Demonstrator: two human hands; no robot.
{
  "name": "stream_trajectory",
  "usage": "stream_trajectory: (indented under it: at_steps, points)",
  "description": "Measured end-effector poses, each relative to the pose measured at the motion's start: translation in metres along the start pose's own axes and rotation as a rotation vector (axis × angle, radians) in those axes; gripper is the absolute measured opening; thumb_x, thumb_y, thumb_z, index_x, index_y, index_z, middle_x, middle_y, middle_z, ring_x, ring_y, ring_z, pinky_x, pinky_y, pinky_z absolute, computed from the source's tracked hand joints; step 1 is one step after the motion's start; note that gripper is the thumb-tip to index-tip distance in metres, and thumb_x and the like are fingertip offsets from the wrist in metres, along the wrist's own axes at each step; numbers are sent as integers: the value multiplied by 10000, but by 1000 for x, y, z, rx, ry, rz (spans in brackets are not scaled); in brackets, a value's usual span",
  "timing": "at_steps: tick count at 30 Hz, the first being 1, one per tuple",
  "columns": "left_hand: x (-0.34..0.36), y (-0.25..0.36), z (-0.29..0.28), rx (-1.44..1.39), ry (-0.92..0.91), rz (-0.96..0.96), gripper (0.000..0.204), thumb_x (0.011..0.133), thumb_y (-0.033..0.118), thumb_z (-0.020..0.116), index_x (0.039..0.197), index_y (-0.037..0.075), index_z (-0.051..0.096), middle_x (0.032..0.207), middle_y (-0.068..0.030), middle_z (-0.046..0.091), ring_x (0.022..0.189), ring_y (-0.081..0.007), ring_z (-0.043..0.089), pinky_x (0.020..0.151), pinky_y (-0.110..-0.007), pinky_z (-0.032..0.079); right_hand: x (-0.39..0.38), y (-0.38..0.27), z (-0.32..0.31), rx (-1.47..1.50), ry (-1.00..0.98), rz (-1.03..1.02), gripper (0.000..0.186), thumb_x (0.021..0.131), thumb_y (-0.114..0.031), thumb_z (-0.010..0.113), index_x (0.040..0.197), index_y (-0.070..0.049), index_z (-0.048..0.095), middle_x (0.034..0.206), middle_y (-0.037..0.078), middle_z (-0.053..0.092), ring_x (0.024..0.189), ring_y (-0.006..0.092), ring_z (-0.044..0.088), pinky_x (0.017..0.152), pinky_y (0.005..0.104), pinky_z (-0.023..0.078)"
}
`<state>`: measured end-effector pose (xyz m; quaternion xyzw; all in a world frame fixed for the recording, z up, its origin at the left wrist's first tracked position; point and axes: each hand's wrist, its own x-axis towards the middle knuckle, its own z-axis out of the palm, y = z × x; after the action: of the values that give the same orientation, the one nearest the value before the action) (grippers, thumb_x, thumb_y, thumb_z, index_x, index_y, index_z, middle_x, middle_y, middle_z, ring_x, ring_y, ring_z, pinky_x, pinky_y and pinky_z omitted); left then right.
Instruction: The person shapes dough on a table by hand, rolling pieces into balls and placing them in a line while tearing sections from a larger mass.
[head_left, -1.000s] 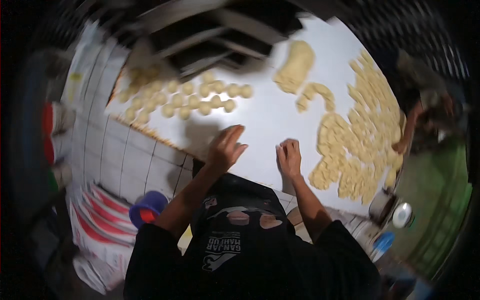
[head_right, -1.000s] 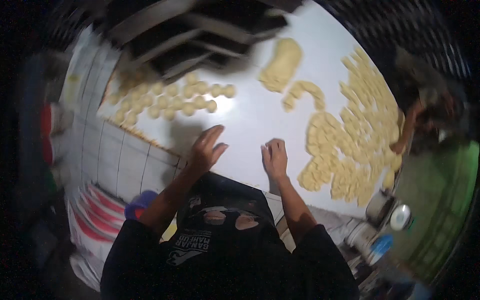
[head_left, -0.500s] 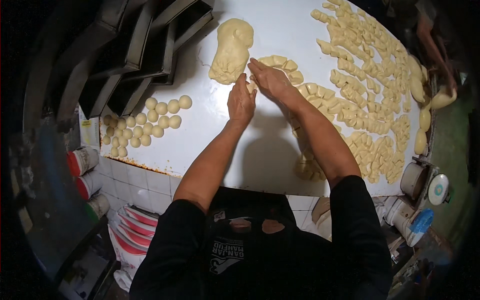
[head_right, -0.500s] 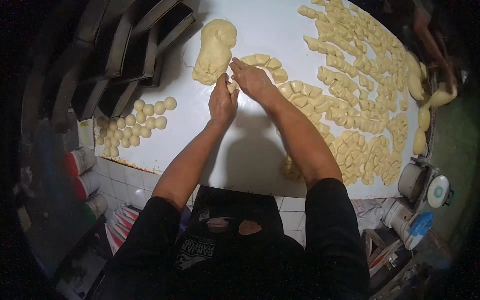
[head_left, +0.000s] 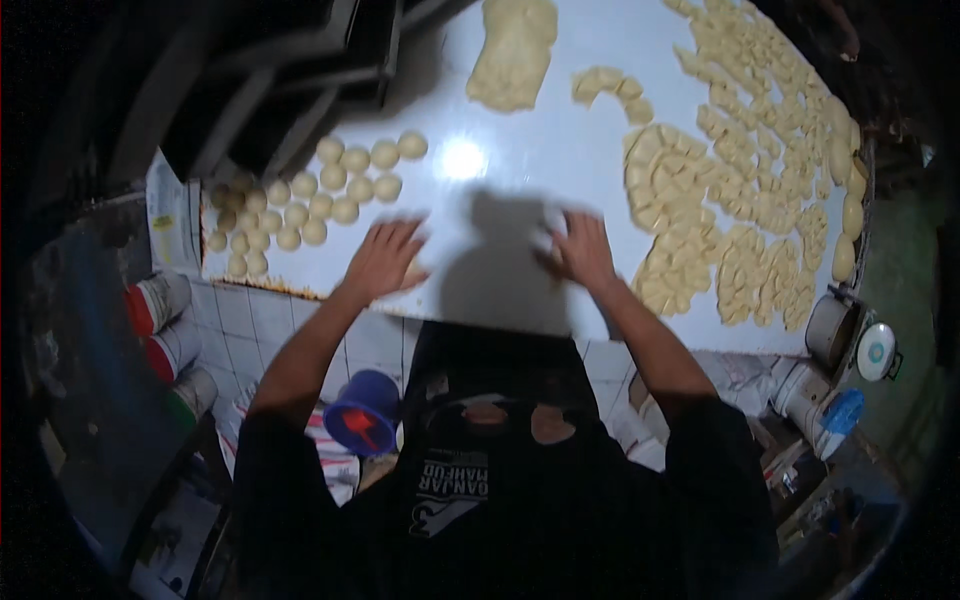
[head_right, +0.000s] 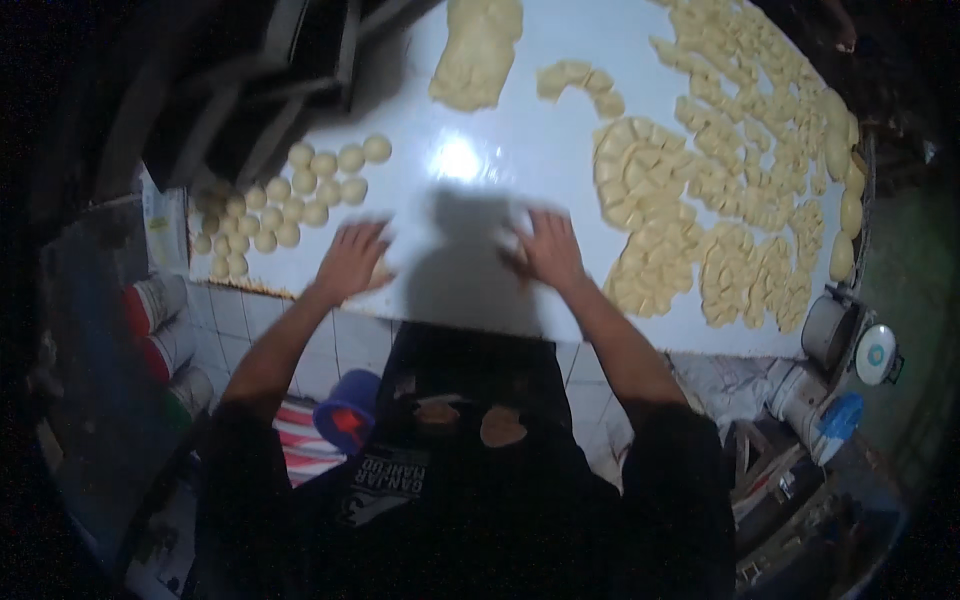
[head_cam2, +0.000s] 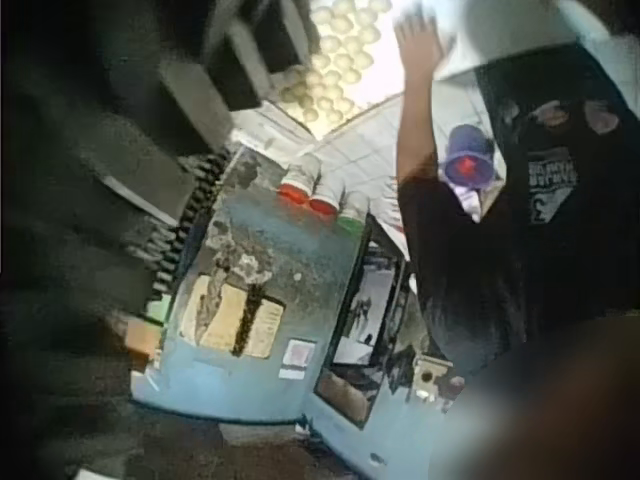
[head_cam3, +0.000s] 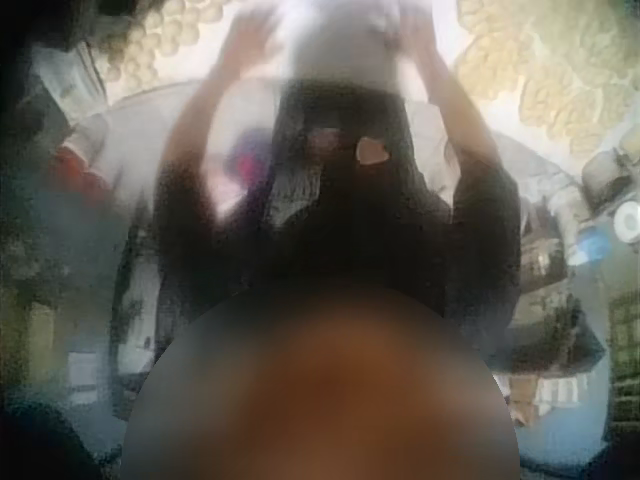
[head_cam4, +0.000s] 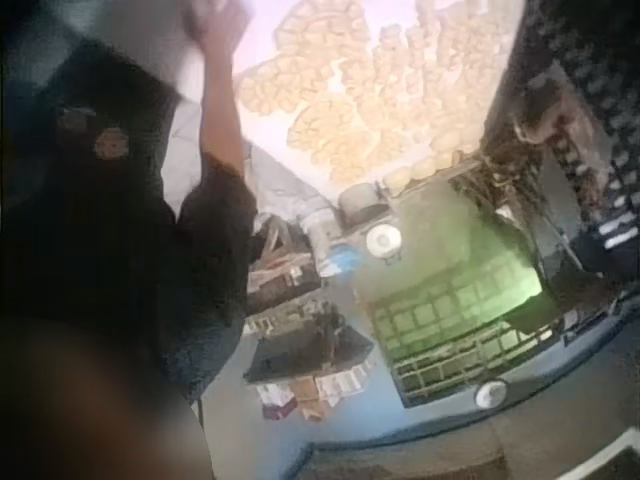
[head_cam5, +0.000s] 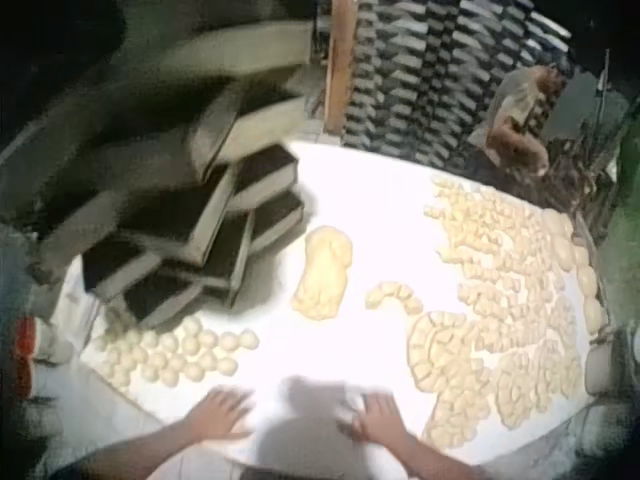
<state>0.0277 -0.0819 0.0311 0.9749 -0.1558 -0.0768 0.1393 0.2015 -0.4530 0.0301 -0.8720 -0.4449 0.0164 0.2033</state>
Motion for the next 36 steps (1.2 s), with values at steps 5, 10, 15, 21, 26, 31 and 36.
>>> stream_trajectory:
  at_steps: [5,10,15,21,26,31,36]
  points:
    - [34,87,63,-243,58,-184,279,884,305,779,1036,81,715,1138,-131,657,1140,-346,605,963,-513,463,-6,-127,61,18,22,276,323,872,-281,815,1019,-55,637,1007,163,603,944,377,589,826,517,446]
    - [21,12,21,-228,229,151,131,881,225,737,939,113,699,1066,-127,671,1040,-325,636,899,-474,486,-3,-53,19,-48,56,140,451,767,-361,922,1001,-106,632,1042,130,601,999,353,578,844,492,426]
    - [48,100,58,-426,450,-133,135,928,197,733,971,82,679,1062,-161,696,996,-327,675,878,-500,506,0,-108,72,-78,39,315,300,826,-229,866,1009,-85,676,1007,147,626,929,378,571,860,519,439]
    - [92,46,13,-265,521,-156,164,915,199,770,915,79,659,938,-152,646,889,-366,606,798,-519,461,48,-43,26,54,172,246,289,812,-328,867,919,-126,690,1023,79,635,1022,320,587,920,486,436]
    - [19,82,53,-341,370,-81,217,881,236,817,969,103,669,1021,-119,648,988,-343,620,866,-475,476,-15,-56,38,17,109,48,277,800,-318,864,884,-92,728,959,116,739,933,309,707,798,486,540]
    - [91,67,16,-222,527,-472,206,926,237,801,1005,101,668,1064,-127,634,1019,-351,591,885,-492,460,66,-37,19,4,347,212,318,801,-359,874,846,-78,732,892,112,727,857,309,687,788,492,537]
    - [16,79,41,-276,380,-240,307,914,143,801,1187,55,691,1202,-160,649,1176,-378,619,1029,-519,495,13,-35,25,77,-257,195,302,850,-323,851,937,-69,715,1021,114,674,1010,341,615,906,493,479]
